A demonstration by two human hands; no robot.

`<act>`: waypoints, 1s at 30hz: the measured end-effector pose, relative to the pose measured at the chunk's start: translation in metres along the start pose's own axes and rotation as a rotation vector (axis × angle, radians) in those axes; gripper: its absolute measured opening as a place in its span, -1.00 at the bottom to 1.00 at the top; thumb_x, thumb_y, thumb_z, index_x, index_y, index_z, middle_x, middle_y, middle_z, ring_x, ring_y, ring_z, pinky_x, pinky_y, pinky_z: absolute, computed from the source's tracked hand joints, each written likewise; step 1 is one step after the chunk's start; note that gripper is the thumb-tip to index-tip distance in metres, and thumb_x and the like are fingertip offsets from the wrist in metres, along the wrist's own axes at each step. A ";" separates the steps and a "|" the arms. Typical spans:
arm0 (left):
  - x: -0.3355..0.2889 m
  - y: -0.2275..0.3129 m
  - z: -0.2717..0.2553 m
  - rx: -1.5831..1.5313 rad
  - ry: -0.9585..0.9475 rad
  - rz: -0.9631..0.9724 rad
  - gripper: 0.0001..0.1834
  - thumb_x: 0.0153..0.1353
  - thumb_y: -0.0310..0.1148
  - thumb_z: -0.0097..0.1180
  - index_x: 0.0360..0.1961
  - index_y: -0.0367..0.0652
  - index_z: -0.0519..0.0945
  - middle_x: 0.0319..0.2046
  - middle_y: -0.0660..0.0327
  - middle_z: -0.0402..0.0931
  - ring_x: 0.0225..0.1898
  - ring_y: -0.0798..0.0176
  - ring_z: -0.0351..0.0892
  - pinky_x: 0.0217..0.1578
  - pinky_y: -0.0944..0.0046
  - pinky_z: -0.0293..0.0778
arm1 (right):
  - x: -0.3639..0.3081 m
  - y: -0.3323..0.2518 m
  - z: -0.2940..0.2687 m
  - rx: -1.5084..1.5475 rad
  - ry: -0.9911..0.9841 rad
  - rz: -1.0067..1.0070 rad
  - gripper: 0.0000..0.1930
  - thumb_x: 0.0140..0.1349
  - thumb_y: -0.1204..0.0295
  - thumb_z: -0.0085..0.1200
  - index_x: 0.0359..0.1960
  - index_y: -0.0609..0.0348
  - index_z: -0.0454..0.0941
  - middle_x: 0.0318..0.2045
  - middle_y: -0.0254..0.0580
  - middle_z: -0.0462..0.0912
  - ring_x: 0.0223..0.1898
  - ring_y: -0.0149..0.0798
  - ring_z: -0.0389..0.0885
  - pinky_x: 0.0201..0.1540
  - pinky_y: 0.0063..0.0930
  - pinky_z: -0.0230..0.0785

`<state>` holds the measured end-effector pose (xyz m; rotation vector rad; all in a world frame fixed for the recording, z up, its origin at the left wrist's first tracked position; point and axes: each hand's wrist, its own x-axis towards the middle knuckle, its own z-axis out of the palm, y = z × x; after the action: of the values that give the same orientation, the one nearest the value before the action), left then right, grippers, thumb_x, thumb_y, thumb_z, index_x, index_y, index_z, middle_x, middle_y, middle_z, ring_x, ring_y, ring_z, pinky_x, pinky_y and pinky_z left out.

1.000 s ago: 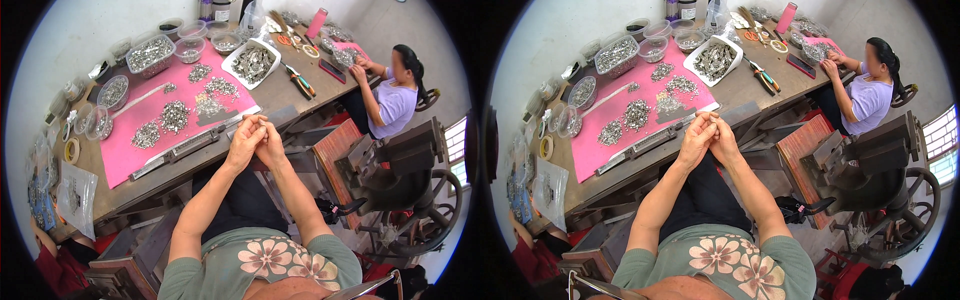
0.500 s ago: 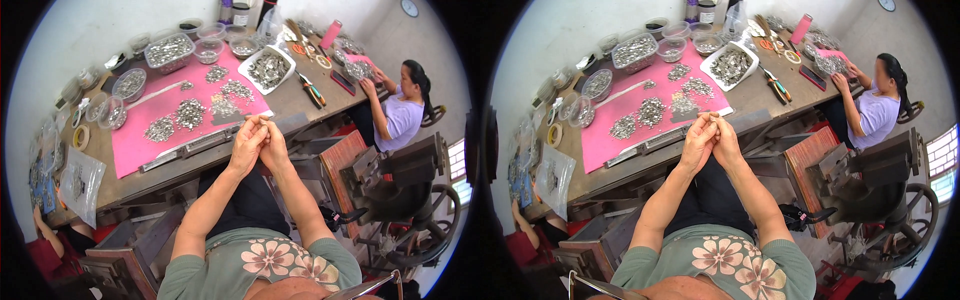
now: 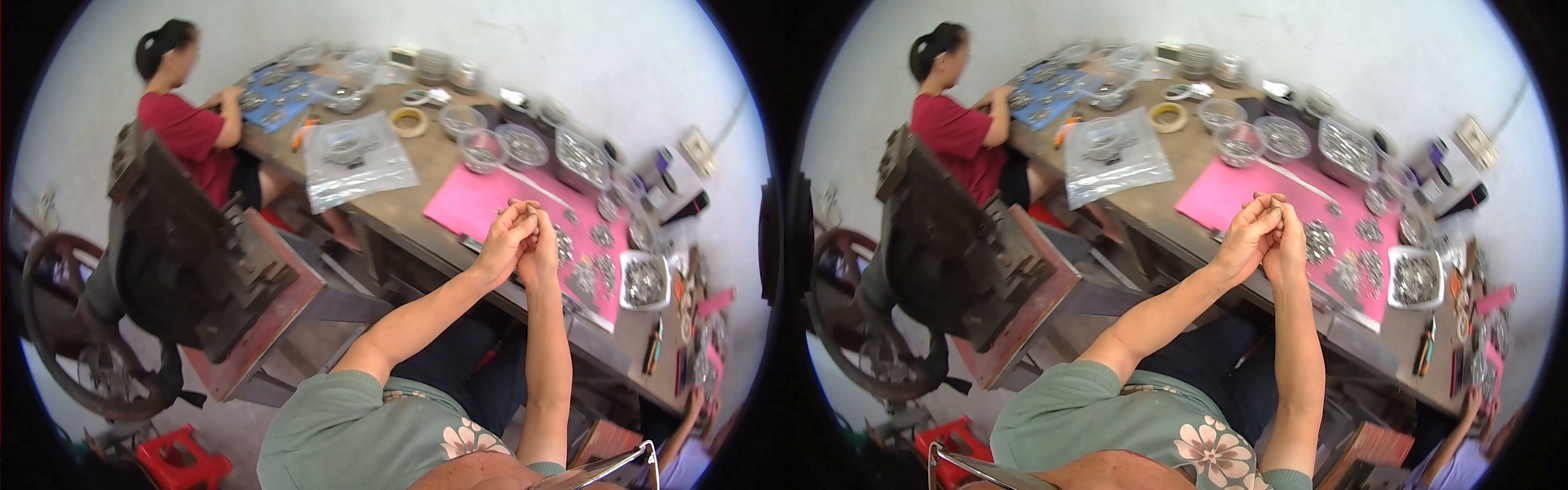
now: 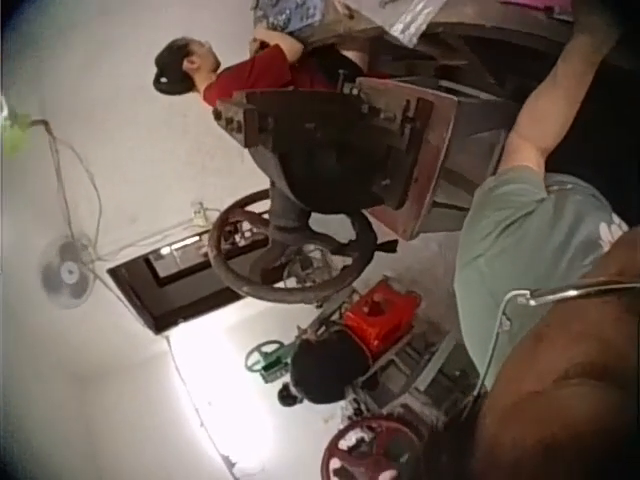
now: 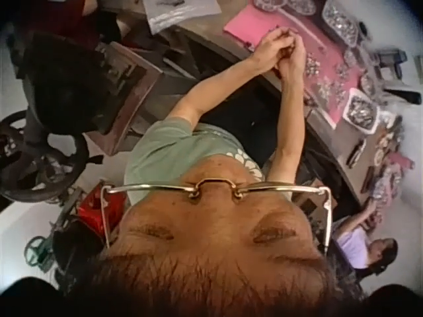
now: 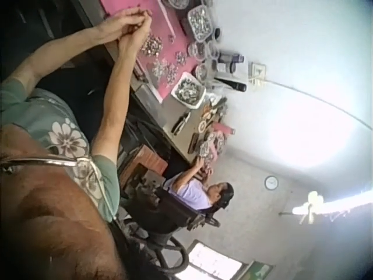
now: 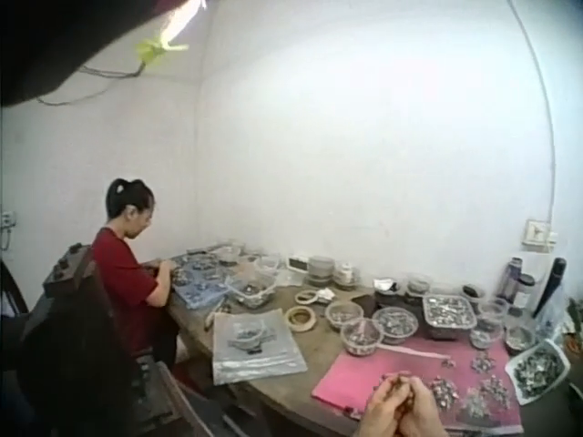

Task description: The person places small metal components by hand onto a mounting strip at a workbench.

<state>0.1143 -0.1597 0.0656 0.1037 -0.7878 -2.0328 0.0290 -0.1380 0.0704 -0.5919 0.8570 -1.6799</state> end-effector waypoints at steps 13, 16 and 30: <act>0.044 0.091 -0.126 -0.031 0.203 0.124 -0.82 0.37 -0.41 0.02 -0.03 -0.12 0.50 -0.33 0.39 0.44 -0.30 0.47 0.44 -0.17 0.42 0.43 | 0.133 0.107 0.071 0.088 -0.052 0.227 -0.79 0.31 0.34 0.05 -0.13 0.19 0.56 -0.19 -0.22 0.66 -0.24 -0.43 0.57 -0.13 -0.60 0.44; 0.057 0.105 -0.142 -0.043 0.211 0.131 -0.78 0.37 -0.41 0.03 0.02 -0.13 0.49 -0.32 0.39 0.45 -0.29 0.48 0.45 -0.17 0.42 0.43 | 0.142 0.105 0.096 0.018 -0.047 0.208 -0.79 0.31 0.30 0.05 -0.16 0.15 0.59 -0.24 -0.30 0.65 -0.29 -0.52 0.53 -0.18 -0.63 0.40; 0.097 0.110 -0.175 -0.053 0.231 0.113 -0.77 0.36 -0.46 0.04 0.02 -0.20 0.47 -0.32 0.34 0.45 -0.32 0.48 0.44 -0.24 0.47 0.42 | 0.191 0.123 0.087 0.034 0.001 0.220 -0.80 0.32 0.28 0.02 -0.21 0.10 0.62 -0.32 -0.44 0.61 -0.33 -0.56 0.48 -0.19 -0.63 0.36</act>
<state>0.2037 -0.3630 0.0121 0.2539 -0.5809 -1.8931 0.1171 -0.3585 0.0185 -0.4558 0.8603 -1.4927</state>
